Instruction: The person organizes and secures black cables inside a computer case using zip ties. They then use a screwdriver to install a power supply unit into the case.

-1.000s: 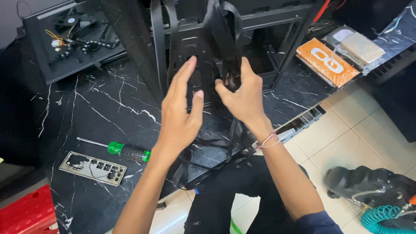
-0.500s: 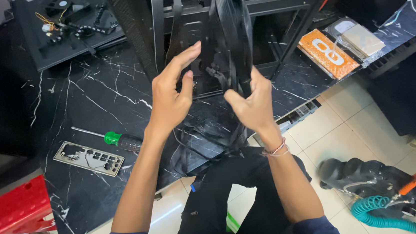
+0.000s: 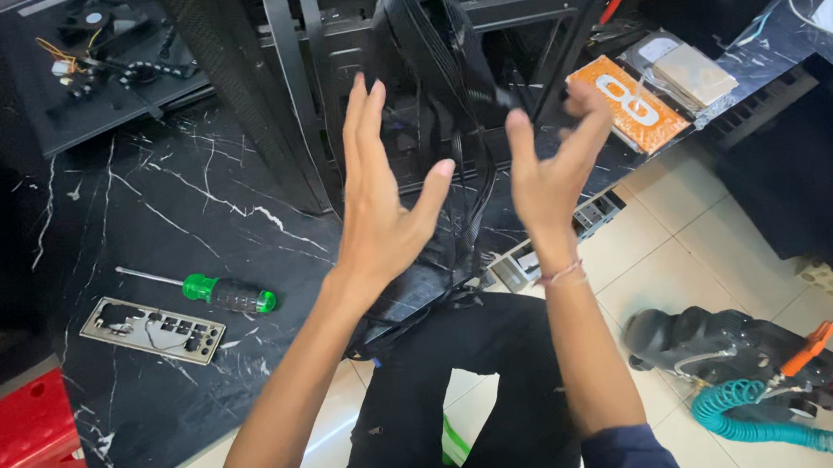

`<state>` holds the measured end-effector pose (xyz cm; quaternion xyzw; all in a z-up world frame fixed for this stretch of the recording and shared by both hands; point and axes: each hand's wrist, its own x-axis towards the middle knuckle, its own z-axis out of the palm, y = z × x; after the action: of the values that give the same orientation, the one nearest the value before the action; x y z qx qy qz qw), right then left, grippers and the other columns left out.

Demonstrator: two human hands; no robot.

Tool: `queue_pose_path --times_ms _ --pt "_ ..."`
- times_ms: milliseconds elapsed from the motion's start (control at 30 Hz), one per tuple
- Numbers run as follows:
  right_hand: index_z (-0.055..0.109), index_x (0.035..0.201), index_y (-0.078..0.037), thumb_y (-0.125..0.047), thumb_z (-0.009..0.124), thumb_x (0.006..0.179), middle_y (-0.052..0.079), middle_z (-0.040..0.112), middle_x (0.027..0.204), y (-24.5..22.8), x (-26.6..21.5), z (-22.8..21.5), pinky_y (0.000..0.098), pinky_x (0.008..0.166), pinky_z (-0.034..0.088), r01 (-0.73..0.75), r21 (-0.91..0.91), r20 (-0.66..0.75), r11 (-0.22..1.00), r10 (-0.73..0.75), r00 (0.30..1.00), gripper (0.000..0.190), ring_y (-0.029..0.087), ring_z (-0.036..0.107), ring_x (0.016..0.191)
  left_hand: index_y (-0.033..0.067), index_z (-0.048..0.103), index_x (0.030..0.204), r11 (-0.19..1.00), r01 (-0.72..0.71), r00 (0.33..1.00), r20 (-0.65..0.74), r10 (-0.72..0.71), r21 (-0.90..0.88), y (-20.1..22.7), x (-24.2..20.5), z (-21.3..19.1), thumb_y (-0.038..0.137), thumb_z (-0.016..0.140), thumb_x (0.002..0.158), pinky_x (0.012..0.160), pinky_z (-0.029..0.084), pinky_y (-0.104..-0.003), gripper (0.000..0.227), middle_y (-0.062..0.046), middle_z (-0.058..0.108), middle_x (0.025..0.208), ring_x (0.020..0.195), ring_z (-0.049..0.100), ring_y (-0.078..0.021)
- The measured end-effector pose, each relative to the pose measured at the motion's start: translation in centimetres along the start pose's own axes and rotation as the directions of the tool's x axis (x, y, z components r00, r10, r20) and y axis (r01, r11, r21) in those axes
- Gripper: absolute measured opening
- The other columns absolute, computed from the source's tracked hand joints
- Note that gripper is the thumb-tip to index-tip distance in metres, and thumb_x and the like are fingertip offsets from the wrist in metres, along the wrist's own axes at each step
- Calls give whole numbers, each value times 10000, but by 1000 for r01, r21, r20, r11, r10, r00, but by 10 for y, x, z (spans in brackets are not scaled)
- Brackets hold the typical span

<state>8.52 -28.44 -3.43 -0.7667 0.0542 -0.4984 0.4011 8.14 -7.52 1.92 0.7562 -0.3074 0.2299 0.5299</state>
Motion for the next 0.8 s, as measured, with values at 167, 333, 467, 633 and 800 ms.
queue_pose_path --times_ms 167,333,467,633,800 --pt "561 1394 -54 -192 843 1027 227 606 1273 38 32 20 552 966 517 -6 -8 75 1000 6 997 483 451 637 1186 47 171 1728 999 13 1000 0 -13 35 -10 3 19 153 819 989 1365 172 -643 988 -312 60 1775 1670 77 -513" --pt "722 1081 -74 101 692 879 98 699 952 38 37 18 456 926 530 19 -9 91 1000 -18 996 268 364 724 954 22 83 1748 997 0 999 43 -3 77 -18 3 23 160 846 968 1368 122 -634 1100 -335 -79 1779 1674 -29 -528" --pt "731 1008 -80 116 745 789 93 648 952 30 30 -2 444 859 530 92 2 43 996 -92 995 293 365 697 960 67 -17 1771 998 4 995 96 -10 67 -14 4 20 150 888 937 1343 118 -691 1233 -333 -209 1770 1645 -109 -582" --pt "656 936 -40 -42 792 901 126 623 1066 -7 14 -35 457 861 515 108 -83 147 991 -96 985 141 314 637 1014 123 -176 1725 976 19 982 179 -59 217 -25 6 13 298 916 981 1447 90 -615 1332 -281 -347 1738 1691 -217 -547" --pt "655 953 25 -60 736 936 144 519 1078 -27 -2 -43 440 881 464 221 -64 183 973 -206 961 119 317 548 1017 234 -142 1768 988 -67 983 176 42 141 -52 19 -1 352 862 1113 1481 246 -585 1205 -169 -327 1791 1770 -101 -483"
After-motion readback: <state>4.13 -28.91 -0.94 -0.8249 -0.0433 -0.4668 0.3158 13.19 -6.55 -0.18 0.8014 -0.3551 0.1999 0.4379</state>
